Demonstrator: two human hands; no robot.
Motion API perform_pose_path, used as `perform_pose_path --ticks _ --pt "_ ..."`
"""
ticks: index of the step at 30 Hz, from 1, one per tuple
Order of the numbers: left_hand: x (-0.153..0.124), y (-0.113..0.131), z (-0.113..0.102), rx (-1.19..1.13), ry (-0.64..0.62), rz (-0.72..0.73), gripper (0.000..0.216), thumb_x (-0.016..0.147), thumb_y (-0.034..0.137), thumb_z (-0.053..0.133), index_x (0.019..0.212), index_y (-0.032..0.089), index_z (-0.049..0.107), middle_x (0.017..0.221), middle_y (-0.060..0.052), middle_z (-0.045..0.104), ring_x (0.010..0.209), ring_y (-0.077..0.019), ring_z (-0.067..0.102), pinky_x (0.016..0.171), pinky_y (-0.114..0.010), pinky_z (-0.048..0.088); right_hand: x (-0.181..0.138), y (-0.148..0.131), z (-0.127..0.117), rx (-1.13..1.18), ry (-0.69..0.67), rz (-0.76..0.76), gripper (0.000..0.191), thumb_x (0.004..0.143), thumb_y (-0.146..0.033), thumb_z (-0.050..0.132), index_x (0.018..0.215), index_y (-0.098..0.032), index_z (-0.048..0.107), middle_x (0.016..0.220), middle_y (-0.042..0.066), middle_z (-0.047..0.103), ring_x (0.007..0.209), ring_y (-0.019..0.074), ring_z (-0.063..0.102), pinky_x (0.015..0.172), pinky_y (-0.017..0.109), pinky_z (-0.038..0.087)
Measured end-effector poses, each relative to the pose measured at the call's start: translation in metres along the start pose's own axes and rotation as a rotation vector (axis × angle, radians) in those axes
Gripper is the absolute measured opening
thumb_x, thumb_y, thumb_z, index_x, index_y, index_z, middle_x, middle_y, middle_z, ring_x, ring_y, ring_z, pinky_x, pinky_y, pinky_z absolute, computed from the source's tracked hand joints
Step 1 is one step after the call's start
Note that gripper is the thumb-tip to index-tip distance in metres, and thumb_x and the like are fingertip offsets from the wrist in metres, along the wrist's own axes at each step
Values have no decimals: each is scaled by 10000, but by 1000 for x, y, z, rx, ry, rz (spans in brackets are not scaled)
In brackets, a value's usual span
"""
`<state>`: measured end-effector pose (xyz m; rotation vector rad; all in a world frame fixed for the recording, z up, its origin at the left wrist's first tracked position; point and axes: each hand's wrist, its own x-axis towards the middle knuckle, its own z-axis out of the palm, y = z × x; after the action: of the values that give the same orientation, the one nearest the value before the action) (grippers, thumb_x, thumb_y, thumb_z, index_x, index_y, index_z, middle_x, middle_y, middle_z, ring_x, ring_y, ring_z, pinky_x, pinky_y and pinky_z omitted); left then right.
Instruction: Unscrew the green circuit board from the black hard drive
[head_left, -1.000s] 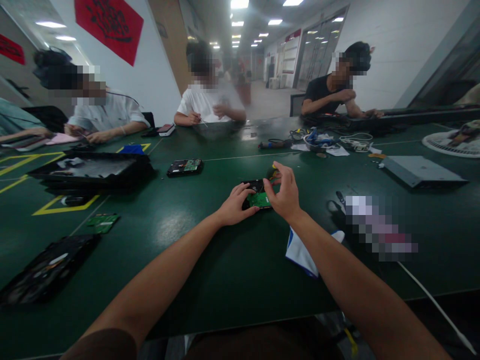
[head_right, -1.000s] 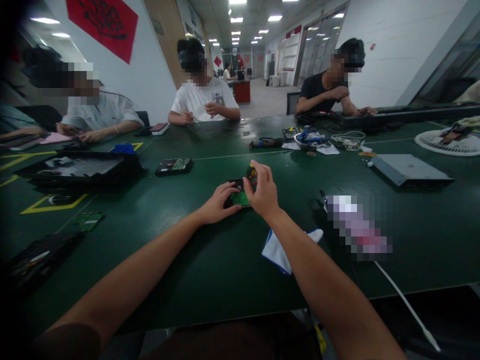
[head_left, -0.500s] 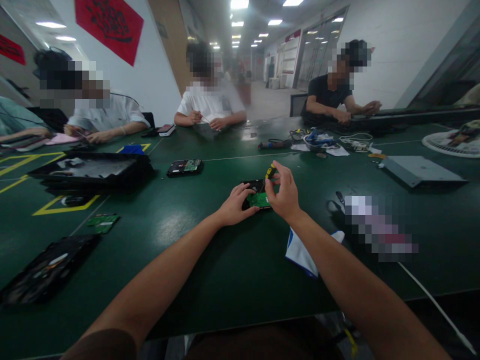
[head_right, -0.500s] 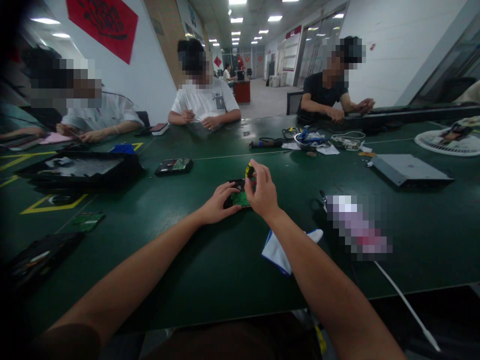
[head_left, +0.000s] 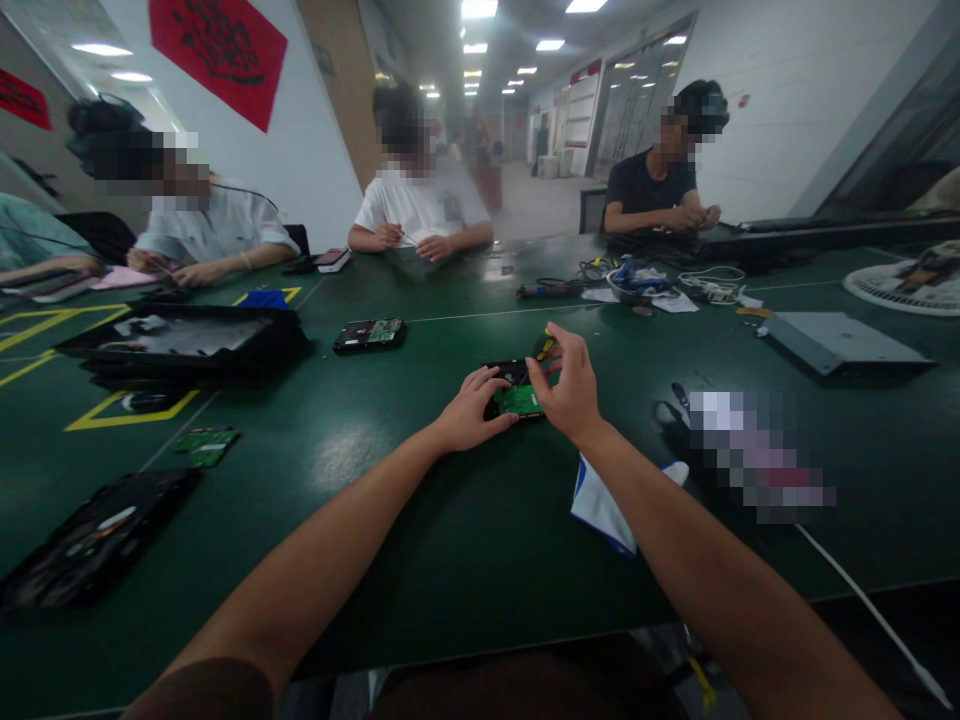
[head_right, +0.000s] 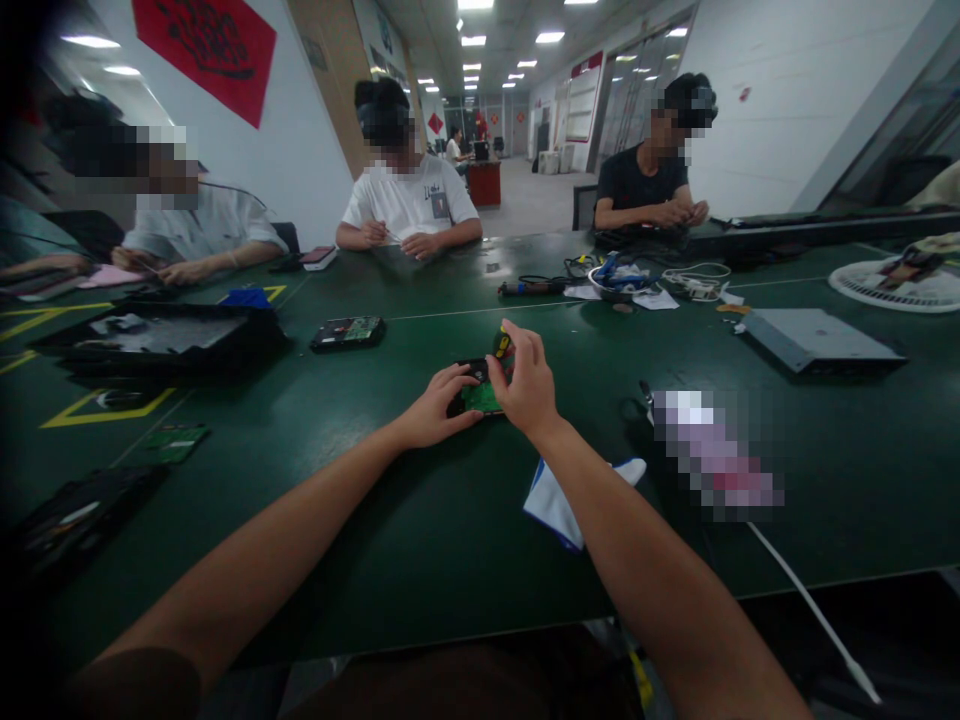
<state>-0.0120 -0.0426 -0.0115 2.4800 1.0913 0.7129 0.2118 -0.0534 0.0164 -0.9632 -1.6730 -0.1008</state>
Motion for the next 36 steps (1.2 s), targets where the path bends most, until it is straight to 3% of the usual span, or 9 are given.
perform_pose_path --ticks 16,21,27,32,36 --pt "0 0 0 13 10 19 633 917 547 714 1425 199 568 1658 -172 413 1597 -391 273 1299 -612 286 1 -2 0 33 -31 2 616 1018 -288 549 1600 -317 348 1406 142 545 1026 251 671 788 440 694" --pt "0 1 0 26 2 15 634 920 542 712 1435 205 558 1656 -168 419 1597 -393 274 1297 -618 284 1 -2 0 5 4 -7 652 997 -329 618 1593 -314 356 1385 142 542 957 239 669 734 433 692" --pt "0 1 0 30 8 15 640 925 550 705 1442 201 559 1652 -169 422 1597 -393 270 1301 -606 280 1 -2 -1 31 -38 1 648 1016 -282 557 1622 -324 331 1417 145 531 1062 265 675 824 462 698" --pt "0 0 1 22 12 24 633 920 539 714 1432 199 563 1651 -174 424 1597 -392 272 1298 -610 282 0 -2 -1 17 -22 19 643 998 -320 607 1597 -333 373 1378 139 529 984 253 681 771 466 700" --pt "0 0 2 11 20 18 622 912 539 724 1419 215 568 1655 -166 420 1595 -390 281 1294 -620 289 0 -2 -1 34 -39 10 672 1012 -273 555 1637 -343 318 1437 143 511 1083 269 682 857 480 695"
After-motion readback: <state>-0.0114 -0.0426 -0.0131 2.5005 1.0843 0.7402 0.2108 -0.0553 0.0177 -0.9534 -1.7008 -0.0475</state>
